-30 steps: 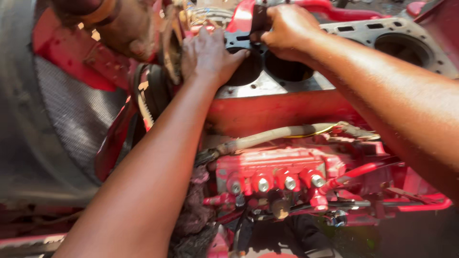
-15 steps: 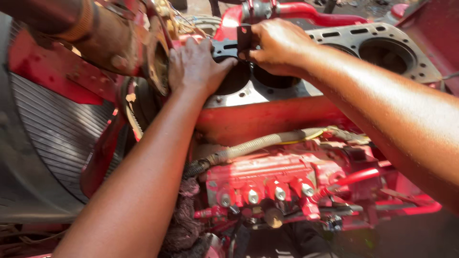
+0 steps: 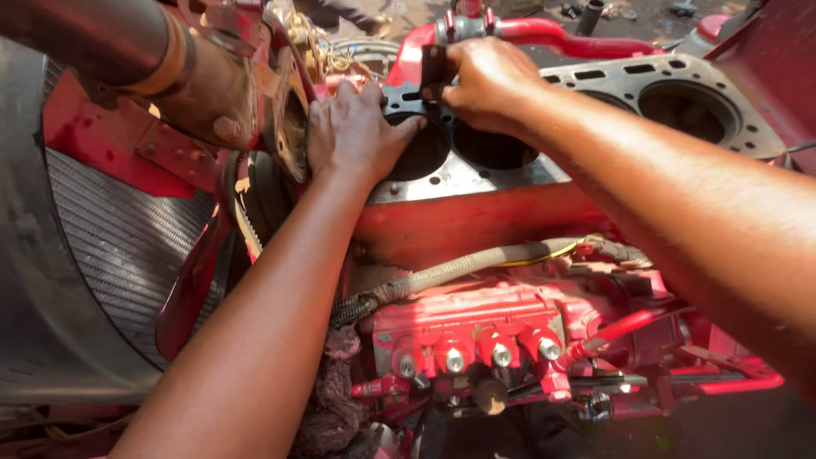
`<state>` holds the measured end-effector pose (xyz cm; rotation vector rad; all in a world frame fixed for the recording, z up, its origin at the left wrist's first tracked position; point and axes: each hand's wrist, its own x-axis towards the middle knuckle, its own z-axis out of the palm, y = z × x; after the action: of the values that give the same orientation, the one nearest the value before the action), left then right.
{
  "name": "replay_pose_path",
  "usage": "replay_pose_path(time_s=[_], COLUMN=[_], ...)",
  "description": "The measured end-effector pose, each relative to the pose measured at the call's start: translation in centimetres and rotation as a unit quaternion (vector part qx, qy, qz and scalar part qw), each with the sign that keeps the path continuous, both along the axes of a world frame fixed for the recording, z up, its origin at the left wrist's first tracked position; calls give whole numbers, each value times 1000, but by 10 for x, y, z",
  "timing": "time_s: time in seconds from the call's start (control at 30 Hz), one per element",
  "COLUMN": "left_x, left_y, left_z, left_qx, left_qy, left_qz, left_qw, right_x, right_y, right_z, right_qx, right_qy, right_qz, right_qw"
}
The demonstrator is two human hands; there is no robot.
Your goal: The person uses a scraper to clean the surface of a red engine block, focusing on the cylinder head area. They repeatedly scrape and wipe the metal surface to remove residue or debris.
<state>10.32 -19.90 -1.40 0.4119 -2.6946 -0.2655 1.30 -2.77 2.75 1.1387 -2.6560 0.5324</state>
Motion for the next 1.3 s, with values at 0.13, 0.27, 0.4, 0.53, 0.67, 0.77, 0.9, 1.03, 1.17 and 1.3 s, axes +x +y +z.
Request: replay_pose_path(time_s=[0.13,0.27,0.4,0.53,0.67,0.77,0.9,1.03,1.17,1.3], left_x=[3,2,1,-2,-4,-6,-7,-6,0,4], left_y=[0,-1,1,-1,-4,-4,-3,-3,1,0], left_z=[5,11,7,0,-2,-3,-6,0,10,16], left_qx=[7,14,13,15,-6,17,7,31,42,39], left_qy=[-7,-27,-7,-4,15,24,72,9,13,-16], left_qz=[-9,8,-1,4,1,0,-1,8,0,3], left_qw=[1000,1000,1000,1000,1000,1000,997,999,999,999], right_x=[7,5,-4,-7,-6,-5,-5,-9,-6,1], right_y=[11,9,-2,10,3,0,8,5,4,16], right_z=[5,7,3,-1,2,5,5,6,12,16], right_qx=[12,2,8,31,6,28,18,39,36,46], right_qy=[-34,-7,-30,-26,-6,-44,-30,-41,-69,-75], right_qz=[10,43,3,39,41,-7,50,27,4,6], right_qw=[999,999,1000,998,999,999,998,998,997,996])
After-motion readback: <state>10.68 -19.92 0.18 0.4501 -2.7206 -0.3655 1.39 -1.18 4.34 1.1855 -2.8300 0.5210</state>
